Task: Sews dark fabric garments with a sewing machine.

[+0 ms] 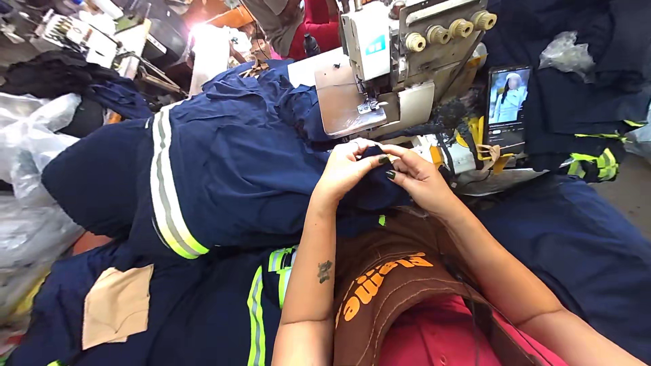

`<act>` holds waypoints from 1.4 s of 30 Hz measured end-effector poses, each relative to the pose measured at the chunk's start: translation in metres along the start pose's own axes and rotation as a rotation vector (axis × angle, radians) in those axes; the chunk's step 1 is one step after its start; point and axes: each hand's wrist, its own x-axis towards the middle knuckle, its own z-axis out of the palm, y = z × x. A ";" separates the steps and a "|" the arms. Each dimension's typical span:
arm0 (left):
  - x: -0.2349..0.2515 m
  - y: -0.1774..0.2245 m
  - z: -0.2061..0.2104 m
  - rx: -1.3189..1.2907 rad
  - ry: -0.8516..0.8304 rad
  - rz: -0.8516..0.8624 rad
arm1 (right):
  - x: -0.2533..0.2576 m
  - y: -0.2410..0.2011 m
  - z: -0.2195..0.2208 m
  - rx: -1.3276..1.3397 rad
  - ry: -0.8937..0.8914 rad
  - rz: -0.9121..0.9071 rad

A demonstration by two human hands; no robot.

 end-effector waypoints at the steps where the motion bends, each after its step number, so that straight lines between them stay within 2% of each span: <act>1: 0.002 -0.001 0.001 -0.015 0.059 0.017 | 0.001 -0.001 0.000 0.008 0.015 0.015; 4: 0.007 -0.001 0.000 -0.011 0.197 0.057 | 0.002 0.000 0.000 0.065 0.040 0.087; 6: 0.011 0.000 -0.002 0.017 0.250 0.112 | 0.003 0.004 0.001 0.075 -0.003 0.127; 9: 0.025 0.008 -0.009 0.160 0.297 0.256 | -0.001 0.008 0.007 0.050 -0.054 0.204; 12: 0.055 0.014 -0.020 0.351 0.318 0.386 | -0.002 0.014 0.011 0.153 -0.040 0.280; 15: 0.085 -0.004 -0.026 0.552 0.303 0.300 | -0.003 0.028 0.008 0.236 0.020 0.352; 18: 0.090 -0.018 -0.022 0.756 0.325 0.227 | -0.007 0.037 0.003 0.269 0.030 0.390; 23: 0.057 -0.023 0.012 1.148 0.537 0.307 | -0.020 0.045 0.007 0.269 0.008 0.430; 26: 0.032 -0.025 0.046 1.262 0.503 0.195 | -0.025 0.050 0.004 0.236 -0.029 0.385; 28: 0.026 -0.029 0.058 1.295 0.492 0.140 | -0.030 0.053 0.000 0.229 -0.073 0.325; 31: 0.029 -0.027 0.064 1.309 0.507 0.163 | -0.034 0.043 -0.002 0.258 -0.108 0.340; 38: 0.042 -0.037 0.060 1.257 0.515 0.199 | -0.026 0.030 -0.005 0.355 0.004 0.409; 42: 0.043 -0.038 0.054 1.187 0.558 0.253 | -0.025 0.032 -0.009 0.315 -0.014 0.379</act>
